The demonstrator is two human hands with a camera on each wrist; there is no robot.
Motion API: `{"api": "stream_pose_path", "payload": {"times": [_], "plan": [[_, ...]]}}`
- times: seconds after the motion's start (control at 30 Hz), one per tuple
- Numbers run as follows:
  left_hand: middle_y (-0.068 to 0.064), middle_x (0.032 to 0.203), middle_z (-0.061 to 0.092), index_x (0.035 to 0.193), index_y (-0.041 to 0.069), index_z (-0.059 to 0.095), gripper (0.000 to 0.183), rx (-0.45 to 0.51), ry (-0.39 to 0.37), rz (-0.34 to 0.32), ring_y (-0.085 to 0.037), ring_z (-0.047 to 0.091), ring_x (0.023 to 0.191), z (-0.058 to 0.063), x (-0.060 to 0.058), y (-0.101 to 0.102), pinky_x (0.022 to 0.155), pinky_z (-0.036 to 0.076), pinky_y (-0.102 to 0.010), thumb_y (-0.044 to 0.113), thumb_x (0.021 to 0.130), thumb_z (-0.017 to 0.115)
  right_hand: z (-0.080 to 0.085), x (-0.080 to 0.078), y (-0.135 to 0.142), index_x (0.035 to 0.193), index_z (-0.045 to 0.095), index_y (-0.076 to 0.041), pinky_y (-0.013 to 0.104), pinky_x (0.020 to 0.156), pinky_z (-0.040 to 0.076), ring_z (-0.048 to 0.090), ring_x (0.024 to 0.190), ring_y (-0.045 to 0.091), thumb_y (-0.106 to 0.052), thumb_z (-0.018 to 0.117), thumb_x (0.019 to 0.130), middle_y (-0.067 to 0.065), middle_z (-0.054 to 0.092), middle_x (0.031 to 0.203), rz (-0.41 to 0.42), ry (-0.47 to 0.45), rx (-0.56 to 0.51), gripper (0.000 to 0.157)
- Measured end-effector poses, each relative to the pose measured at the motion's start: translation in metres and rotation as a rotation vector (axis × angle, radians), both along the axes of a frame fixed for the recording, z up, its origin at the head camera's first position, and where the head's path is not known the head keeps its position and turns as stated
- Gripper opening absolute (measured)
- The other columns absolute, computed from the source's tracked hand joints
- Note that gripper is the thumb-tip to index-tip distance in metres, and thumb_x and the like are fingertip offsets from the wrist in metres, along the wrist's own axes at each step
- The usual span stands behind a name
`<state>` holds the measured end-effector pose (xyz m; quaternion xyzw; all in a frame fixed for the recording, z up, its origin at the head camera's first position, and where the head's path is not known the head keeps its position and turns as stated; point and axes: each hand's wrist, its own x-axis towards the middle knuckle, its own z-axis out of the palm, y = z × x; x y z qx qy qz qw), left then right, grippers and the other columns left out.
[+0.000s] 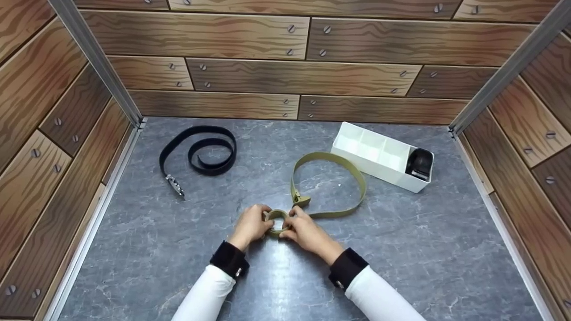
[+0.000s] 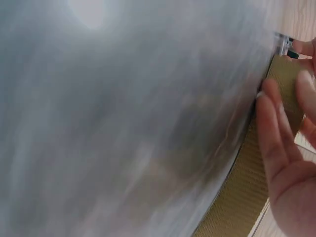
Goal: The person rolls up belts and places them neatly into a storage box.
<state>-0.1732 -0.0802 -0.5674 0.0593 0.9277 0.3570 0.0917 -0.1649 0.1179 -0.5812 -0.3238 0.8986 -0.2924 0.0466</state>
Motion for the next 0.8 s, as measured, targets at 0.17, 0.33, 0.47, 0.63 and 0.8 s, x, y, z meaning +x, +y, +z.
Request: {"api": "stream_pose_path", "payload": {"times": [0.17, 0.33, 0.47, 0.63, 0.8], "plan": [[-0.011, 0.102, 0.072, 0.114, 0.007, 0.073, 0.032, -0.046, 0.059, -0.049, -0.027, 0.067, 0.093, 0.0, 0.0, -0.002, 0.078, 0.052, -0.041, 0.005, 0.082, 0.069, 0.002, 0.0, 0.004, 0.104, 0.073, -0.017, 0.032, 0.068, 0.051, 0.057, 0.075, 0.013, -0.034, 0.069, 0.09, 0.005, 0.05, 0.118, 0.016, 0.071, 0.067, 0.023], [-0.01, 0.114, 0.07, 0.116, 0.009, 0.073, 0.033, -0.05, 0.074, -0.134, -0.032, 0.063, 0.109, -0.001, -0.003, -0.005, 0.09, 0.049, -0.045, 0.001, 0.084, 0.066, 0.004, -0.002, 0.011, 0.113, 0.072, -0.021, 0.036, 0.068, 0.052, 0.063, 0.074, 0.018, -0.035, 0.067, 0.092, 0.006, 0.052, 0.129, 0.07, 0.165, 0.117, 0.026], [-0.011, 0.106, 0.072, 0.112, 0.007, 0.073, 0.026, -0.042, 0.092, -0.127, -0.029, 0.066, 0.1, 0.0, -0.002, -0.003, 0.086, 0.051, -0.043, 0.005, 0.087, 0.067, 0.002, 0.001, 0.008, 0.105, 0.072, -0.017, 0.034, 0.069, 0.052, 0.062, 0.078, 0.016, -0.031, 0.069, 0.091, 0.0, 0.059, 0.106, 0.075, 0.149, 0.093, 0.02], [-0.009, 0.086, 0.071, 0.102, 0.003, 0.074, 0.02, -0.036, 0.095, 0.006, -0.025, 0.066, 0.078, 0.001, 0.002, 0.0, 0.071, 0.052, -0.04, 0.013, 0.085, 0.072, 0.0, 0.006, -0.001, 0.094, 0.071, -0.013, 0.034, 0.065, 0.052, 0.06, 0.073, 0.015, -0.031, 0.071, 0.089, -0.003, 0.058, 0.085, -0.021, 0.161, 0.08, 0.018], [-0.01, 0.085, 0.072, 0.095, 0.004, 0.076, 0.014, -0.057, 0.127, -0.027, -0.027, 0.066, 0.077, 0.001, 0.001, 0.0, 0.069, 0.052, -0.041, 0.006, 0.084, 0.068, -0.001, 0.004, 0.0, 0.1, 0.072, -0.012, 0.03, 0.068, 0.052, 0.059, 0.078, 0.014, -0.027, 0.069, 0.091, 0.001, 0.054, 0.101, -0.002, 0.111, 0.047, 0.017]]}}
